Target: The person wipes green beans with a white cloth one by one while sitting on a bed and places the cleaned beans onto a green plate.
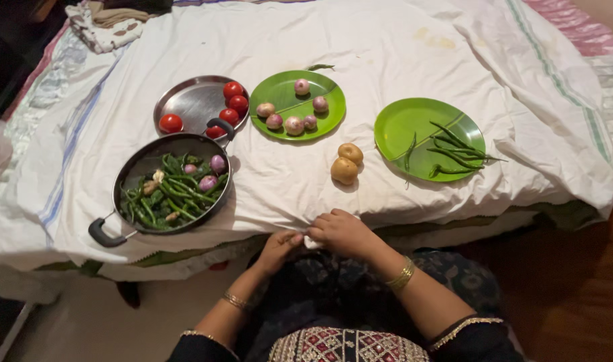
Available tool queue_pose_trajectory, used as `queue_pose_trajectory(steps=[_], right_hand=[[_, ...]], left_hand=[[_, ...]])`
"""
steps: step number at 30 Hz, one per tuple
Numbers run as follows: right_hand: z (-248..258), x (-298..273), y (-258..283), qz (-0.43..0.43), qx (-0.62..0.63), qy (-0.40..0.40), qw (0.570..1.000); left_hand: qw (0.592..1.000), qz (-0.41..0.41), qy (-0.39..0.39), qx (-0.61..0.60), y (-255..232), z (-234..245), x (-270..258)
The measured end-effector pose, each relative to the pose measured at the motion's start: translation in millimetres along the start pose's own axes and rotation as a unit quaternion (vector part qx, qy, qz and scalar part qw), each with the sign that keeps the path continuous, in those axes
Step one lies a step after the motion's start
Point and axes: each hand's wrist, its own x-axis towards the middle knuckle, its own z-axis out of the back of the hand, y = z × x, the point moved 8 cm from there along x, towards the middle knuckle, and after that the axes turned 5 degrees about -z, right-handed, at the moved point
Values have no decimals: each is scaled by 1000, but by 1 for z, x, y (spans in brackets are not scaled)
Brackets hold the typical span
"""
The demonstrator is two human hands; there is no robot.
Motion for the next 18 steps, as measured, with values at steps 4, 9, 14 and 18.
queue_pose_trajectory(steps=[4, 9, 14, 18], right_hand=[[-6, 5, -13, -17, 13, 36, 999], [11, 16, -35, -105, 57, 60, 991], [34, 4, -48, -123, 81, 21, 989], [48, -6, -76, -134, 71, -42, 988]], left_hand=[[999, -25, -5, -29, 7, 6, -4], [996, 11, -52, -78, 5, 18, -1], [998, -23, -55, -26, -5, 20, -2], [993, -25, -80, -84, -9, 25, -4]])
